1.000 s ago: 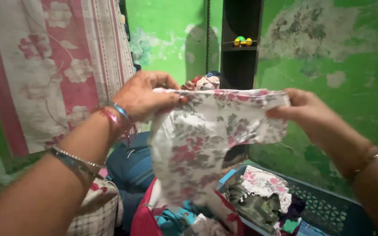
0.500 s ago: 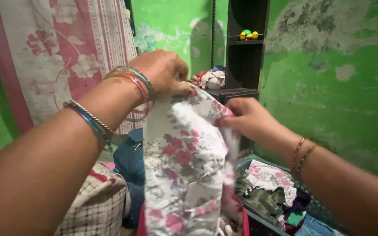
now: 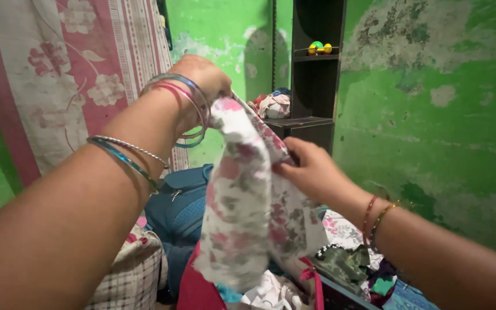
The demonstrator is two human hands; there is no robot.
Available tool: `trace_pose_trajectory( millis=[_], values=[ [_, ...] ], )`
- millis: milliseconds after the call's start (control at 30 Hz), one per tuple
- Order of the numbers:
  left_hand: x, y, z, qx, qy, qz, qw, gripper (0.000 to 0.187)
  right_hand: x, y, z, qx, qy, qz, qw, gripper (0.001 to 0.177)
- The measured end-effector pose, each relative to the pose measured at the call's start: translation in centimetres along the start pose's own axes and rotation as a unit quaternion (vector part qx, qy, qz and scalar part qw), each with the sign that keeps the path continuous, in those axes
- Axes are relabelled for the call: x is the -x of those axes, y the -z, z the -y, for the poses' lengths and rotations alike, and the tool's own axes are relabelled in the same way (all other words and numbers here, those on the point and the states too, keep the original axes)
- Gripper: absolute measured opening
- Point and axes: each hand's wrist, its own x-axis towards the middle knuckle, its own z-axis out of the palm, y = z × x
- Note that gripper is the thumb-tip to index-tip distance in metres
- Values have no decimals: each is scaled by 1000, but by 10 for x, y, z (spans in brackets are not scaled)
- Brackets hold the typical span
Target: The person packs clothes by taking garments from a basket, folding them, and placing them into a bag by hand.
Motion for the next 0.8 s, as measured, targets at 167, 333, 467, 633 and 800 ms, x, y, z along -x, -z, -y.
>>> trace_pose_trajectory(
  millis=[167, 333, 467, 633, 800],
  values=[
    [16, 0, -13, 290, 88, 25, 953, 17, 10, -10, -1, -230, -109, 79, 964, 37],
    [14, -6, -16, 320, 49, 16, 946, 13, 15, -14, -9, -327, -166, 87, 926, 39],
    [6, -19, -13, 300, 26, -2, 954, 22, 26, -9, -2, -421, -274, 70, 862, 64],
    [5, -51, -2, 372, -53, 101, 921, 74, 27, -6, -14, -443, -175, 106, 873, 33],
    [28, -61, 29, -30, -148, 257, 954, 120, 26, -5, -27, -495, -119, 78, 857, 15]
  ],
)
